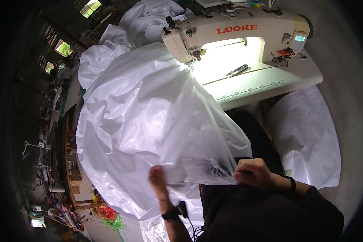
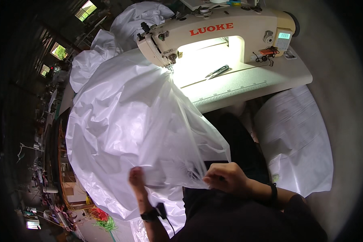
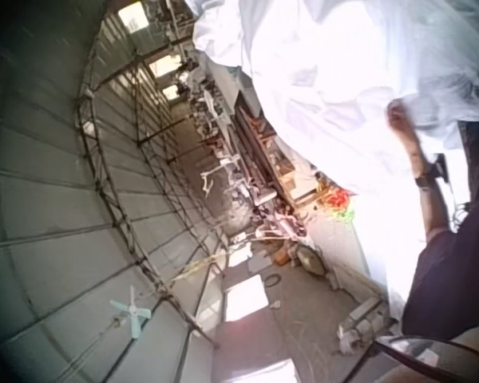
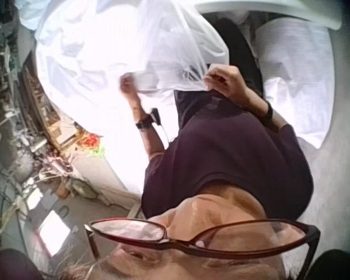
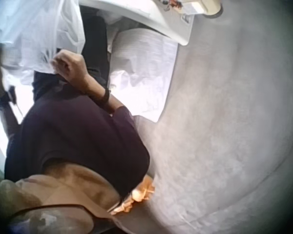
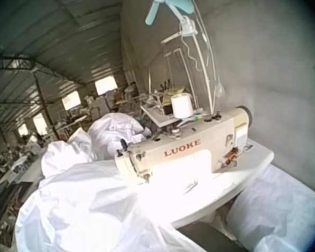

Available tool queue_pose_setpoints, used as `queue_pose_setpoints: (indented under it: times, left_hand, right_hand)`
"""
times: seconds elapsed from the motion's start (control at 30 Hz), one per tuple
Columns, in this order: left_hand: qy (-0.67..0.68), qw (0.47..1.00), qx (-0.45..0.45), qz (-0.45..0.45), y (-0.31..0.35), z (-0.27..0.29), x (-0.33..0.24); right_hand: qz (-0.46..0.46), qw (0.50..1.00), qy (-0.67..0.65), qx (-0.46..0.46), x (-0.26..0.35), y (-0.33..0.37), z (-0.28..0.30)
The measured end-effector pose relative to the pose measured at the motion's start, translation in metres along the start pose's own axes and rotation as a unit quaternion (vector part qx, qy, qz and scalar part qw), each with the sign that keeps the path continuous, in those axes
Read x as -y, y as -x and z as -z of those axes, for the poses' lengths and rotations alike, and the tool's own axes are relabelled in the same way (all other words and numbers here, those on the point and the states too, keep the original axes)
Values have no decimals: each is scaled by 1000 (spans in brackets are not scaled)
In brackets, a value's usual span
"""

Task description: The person sews a large white fabric sheet using a sewing machine, guiding the material under the needle by hand. They repeatedly fold the edges, align the fabric, and reposition the bulk of the material on the table.

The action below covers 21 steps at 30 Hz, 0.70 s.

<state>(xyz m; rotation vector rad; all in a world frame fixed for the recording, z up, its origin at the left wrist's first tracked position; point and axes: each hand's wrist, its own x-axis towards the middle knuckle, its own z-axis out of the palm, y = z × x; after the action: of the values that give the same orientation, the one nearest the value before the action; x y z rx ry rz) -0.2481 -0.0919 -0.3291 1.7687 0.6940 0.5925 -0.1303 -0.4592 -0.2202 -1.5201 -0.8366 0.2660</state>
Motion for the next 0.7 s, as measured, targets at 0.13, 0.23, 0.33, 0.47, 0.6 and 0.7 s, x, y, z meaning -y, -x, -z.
queue_pose_setpoints:
  times: [0.13,0.23,0.33,0.47,0.6,0.7]
  left_hand:
    - [-368,872,-70,-316,2,-15,-139]
    - [-239,916,149,-286,55,-30,-177]
    - [-90,926,303,-208,72,-59,-164]
    - [160,910,316,215,94,-61,-155]
    - [203,918,289,183,100,-68,-148]
    - [246,930,219,163,105,-69,-143]
  right_hand:
    - [24,998,47,39,3,-9,-10]
    - [165,966,185,73,20,-24,-21]
    - [273,919,278,58,22,-29,-41]
    - [293,898,305,125,21,-27,-51]
    - [282,922,225,140,19,-23,-39]
    - [-19,996,75,52,1,-13,-16]
